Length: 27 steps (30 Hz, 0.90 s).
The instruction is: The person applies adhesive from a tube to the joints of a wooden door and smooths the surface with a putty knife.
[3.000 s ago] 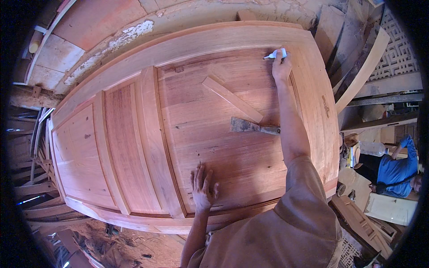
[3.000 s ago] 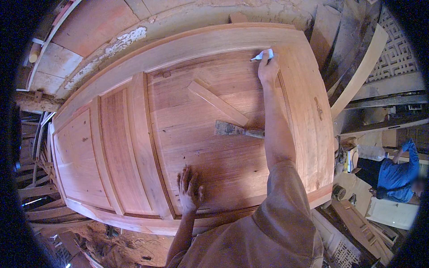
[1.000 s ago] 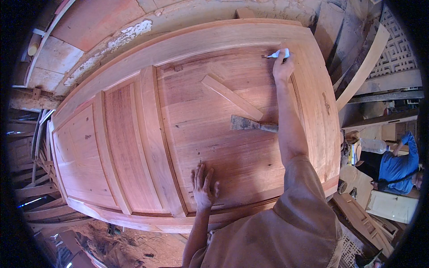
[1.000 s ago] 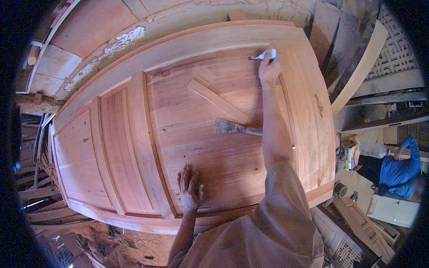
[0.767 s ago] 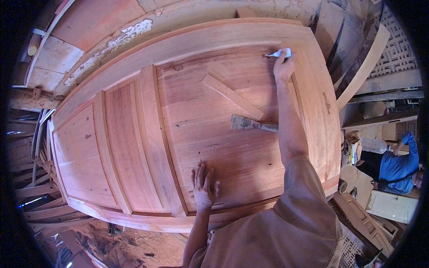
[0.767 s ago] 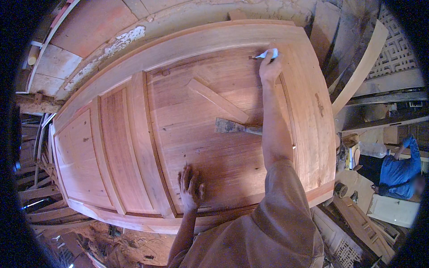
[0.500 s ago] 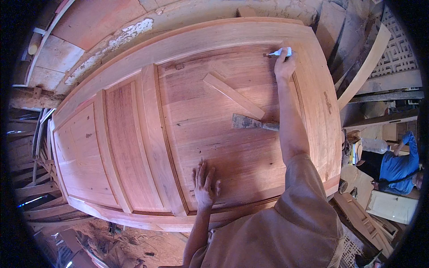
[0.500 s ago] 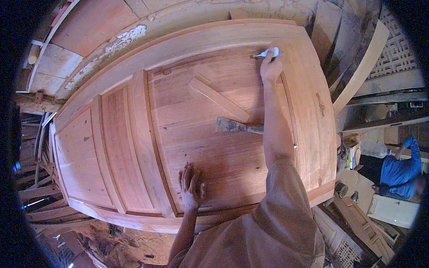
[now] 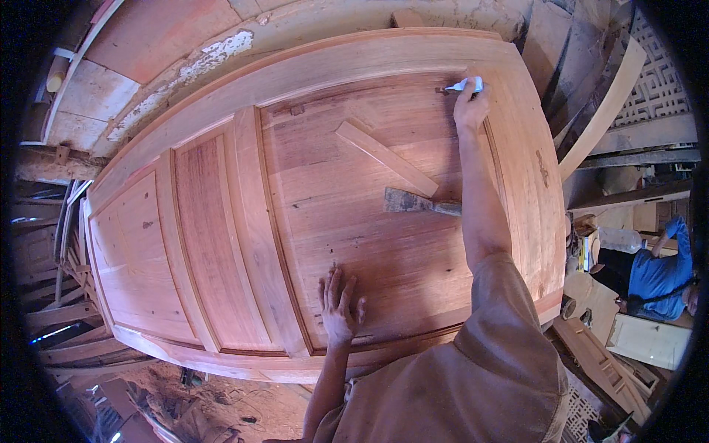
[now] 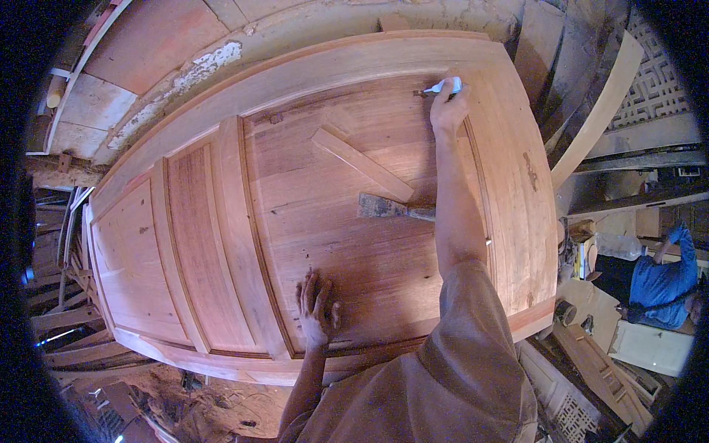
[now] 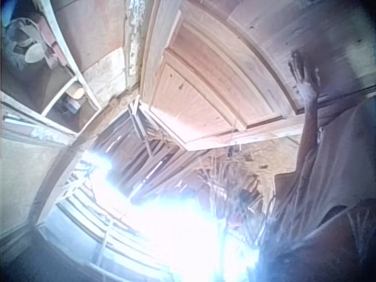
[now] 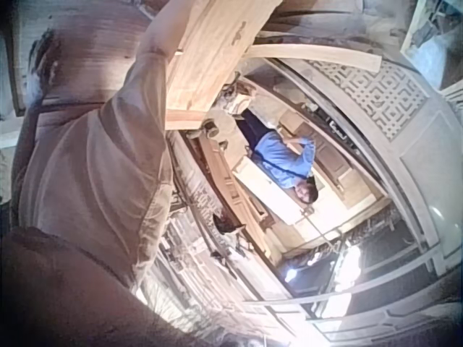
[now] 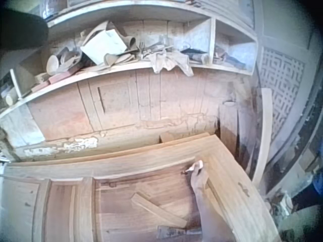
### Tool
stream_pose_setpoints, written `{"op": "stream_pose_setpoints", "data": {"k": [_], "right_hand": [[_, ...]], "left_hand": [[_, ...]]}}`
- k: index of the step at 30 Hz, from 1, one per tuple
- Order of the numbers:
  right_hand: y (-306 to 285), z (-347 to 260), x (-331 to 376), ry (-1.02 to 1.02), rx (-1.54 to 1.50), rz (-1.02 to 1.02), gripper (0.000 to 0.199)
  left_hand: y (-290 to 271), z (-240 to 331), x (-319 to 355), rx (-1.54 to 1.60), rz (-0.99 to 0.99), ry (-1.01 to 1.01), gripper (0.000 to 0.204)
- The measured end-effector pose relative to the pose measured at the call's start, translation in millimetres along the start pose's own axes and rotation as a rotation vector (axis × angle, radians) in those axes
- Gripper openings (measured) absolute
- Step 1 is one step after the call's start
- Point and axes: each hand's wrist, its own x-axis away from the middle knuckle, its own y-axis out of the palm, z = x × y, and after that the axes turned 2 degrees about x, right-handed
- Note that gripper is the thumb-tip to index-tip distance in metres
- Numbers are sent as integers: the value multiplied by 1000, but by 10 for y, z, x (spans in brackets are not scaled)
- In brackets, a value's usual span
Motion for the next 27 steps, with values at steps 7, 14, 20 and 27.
{"op": "stream_pose_setpoints", "data": {"k": [7,14,20,27], "right_hand": [[0,-25,12,17,23,-33,35],[35,50,-6,-15,-22,-34,33],[7,3,13,-44,-31,-38,32],[-18,-27,6,-7,-10,-75,32]], "left_hand": [[-7,10,2,-4,8,2,45],[-7,22,-17,-5,22,11,43],[-17,18,-9,-9,9,7,46],[-14,38,-22,3,28,5,42]]}}
